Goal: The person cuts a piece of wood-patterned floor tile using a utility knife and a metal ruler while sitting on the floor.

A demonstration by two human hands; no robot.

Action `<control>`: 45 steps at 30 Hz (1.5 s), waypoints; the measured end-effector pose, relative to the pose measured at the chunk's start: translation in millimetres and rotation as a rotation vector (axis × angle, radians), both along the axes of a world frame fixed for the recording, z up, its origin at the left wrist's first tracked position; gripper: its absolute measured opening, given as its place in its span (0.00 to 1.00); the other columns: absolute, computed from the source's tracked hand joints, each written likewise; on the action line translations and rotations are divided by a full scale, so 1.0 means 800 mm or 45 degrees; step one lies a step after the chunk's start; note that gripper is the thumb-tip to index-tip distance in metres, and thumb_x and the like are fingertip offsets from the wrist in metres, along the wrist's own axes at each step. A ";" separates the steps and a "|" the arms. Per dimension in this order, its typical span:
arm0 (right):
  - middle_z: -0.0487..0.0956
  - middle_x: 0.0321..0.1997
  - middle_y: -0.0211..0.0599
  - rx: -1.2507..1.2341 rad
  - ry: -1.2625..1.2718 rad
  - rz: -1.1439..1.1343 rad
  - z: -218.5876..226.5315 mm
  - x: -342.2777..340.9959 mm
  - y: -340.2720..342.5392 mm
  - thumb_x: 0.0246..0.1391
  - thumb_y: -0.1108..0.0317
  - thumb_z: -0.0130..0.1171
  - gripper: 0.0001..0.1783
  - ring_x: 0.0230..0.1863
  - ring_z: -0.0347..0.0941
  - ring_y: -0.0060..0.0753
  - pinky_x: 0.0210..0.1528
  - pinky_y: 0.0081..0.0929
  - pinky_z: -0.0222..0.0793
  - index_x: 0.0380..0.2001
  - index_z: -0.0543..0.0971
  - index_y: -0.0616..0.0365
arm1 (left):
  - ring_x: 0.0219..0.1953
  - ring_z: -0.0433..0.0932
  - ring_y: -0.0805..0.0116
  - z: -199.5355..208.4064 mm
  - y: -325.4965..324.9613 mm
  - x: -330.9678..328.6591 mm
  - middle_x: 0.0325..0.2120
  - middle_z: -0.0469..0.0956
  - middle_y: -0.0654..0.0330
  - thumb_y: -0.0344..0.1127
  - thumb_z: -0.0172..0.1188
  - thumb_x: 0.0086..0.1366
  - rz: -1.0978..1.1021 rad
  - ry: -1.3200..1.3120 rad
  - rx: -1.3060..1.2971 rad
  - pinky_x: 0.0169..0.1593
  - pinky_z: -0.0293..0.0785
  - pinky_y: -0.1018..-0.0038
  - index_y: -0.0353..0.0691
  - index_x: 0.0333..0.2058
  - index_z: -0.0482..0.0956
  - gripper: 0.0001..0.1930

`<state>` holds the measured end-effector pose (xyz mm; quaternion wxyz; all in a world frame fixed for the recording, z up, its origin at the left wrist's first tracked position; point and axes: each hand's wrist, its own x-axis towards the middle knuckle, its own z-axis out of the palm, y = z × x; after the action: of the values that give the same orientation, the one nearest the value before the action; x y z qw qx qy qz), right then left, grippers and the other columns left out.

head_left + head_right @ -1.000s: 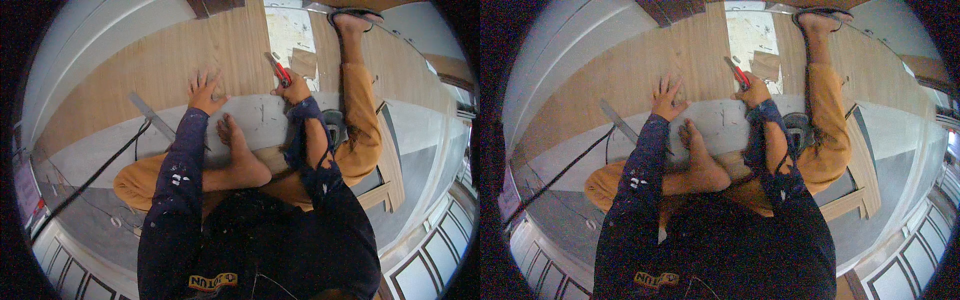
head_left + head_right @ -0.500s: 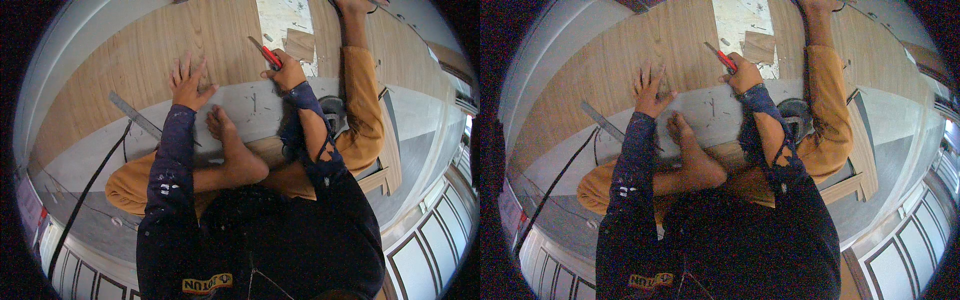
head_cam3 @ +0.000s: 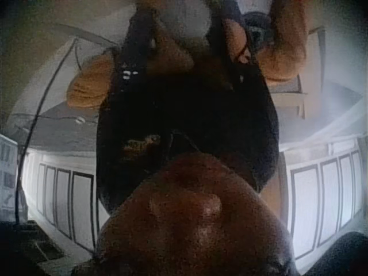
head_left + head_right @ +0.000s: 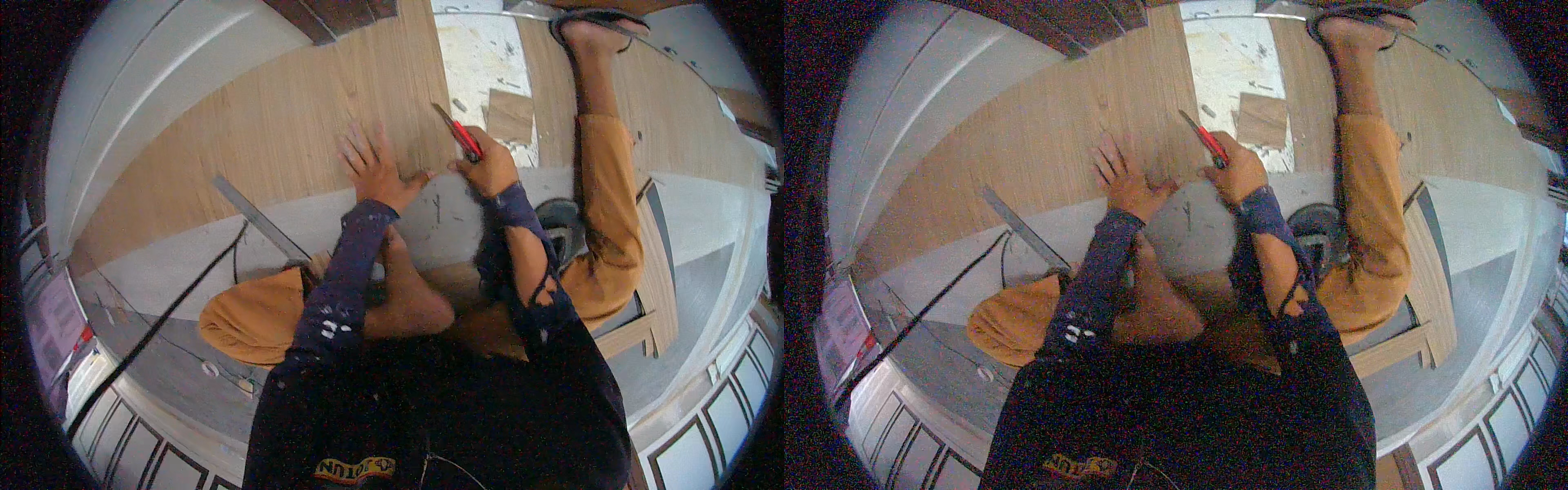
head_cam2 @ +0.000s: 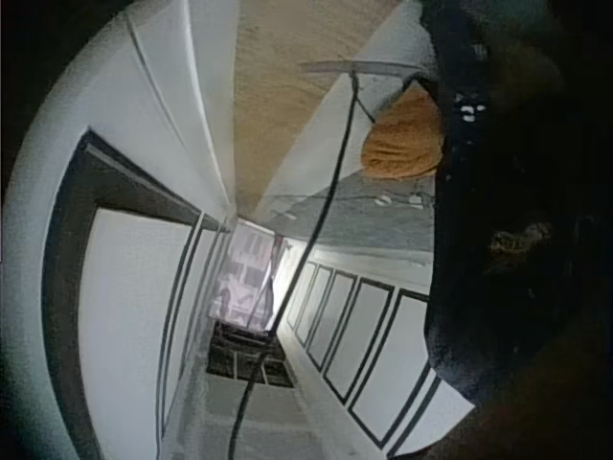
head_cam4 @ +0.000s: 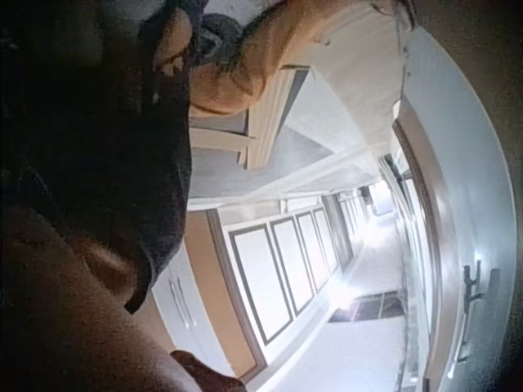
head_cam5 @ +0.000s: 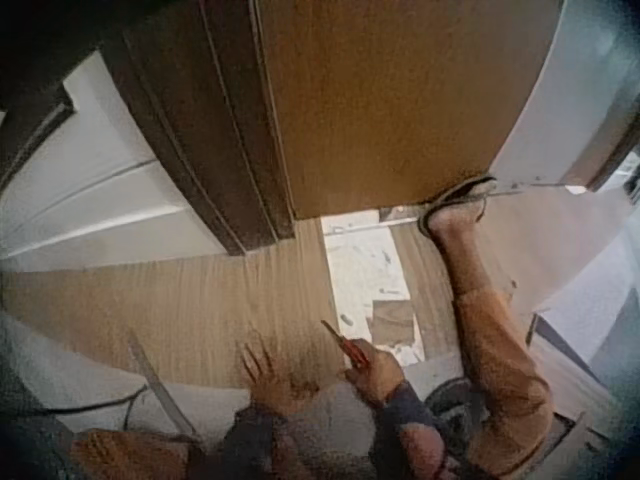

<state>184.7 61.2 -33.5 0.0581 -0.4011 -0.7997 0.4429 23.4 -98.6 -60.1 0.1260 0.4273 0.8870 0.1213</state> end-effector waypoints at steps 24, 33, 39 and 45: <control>0.85 0.41 0.48 -0.581 -0.195 0.010 0.042 -0.021 0.042 0.46 0.70 0.74 0.36 0.36 0.81 0.27 0.43 0.27 0.76 0.61 0.75 0.55 | 0.72 0.38 0.24 0.039 0.013 -0.002 0.71 0.38 0.26 0.72 0.57 0.57 -0.099 -0.172 0.097 0.68 0.37 0.31 0.35 0.70 0.54 0.55; 0.85 0.42 0.48 -0.458 -0.038 -0.043 0.026 -0.021 0.028 0.47 0.72 0.73 0.31 0.38 0.83 0.29 0.44 0.28 0.77 0.57 0.78 0.58 | 0.72 0.39 0.23 0.039 0.016 0.002 0.70 0.41 0.26 0.70 0.57 0.59 -0.028 -0.213 0.172 0.67 0.40 0.31 0.36 0.69 0.56 0.51; 0.85 0.36 0.41 -0.500 0.078 -0.051 0.023 -0.019 0.030 0.49 0.74 0.72 0.23 0.32 0.81 0.26 0.40 0.27 0.77 0.50 0.81 0.63 | 0.72 0.41 0.23 0.044 0.016 0.004 0.71 0.42 0.29 0.66 0.62 0.58 0.019 -0.262 0.182 0.67 0.42 0.31 0.37 0.68 0.57 0.49; 0.79 0.22 0.29 -0.835 0.068 -0.303 0.038 -0.025 0.022 0.51 0.74 0.70 0.20 0.15 0.69 0.18 0.16 0.21 0.64 0.48 0.81 0.62 | 0.68 0.53 0.30 0.044 0.014 0.005 0.67 0.53 0.32 0.53 0.68 0.56 0.150 -0.354 0.537 0.66 0.48 0.35 0.38 0.63 0.64 0.41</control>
<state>164.8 78.8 -3.1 -0.0017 -0.4771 -0.5608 0.6767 27.3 -87.6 -25.2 0.1476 0.3709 0.8397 0.3683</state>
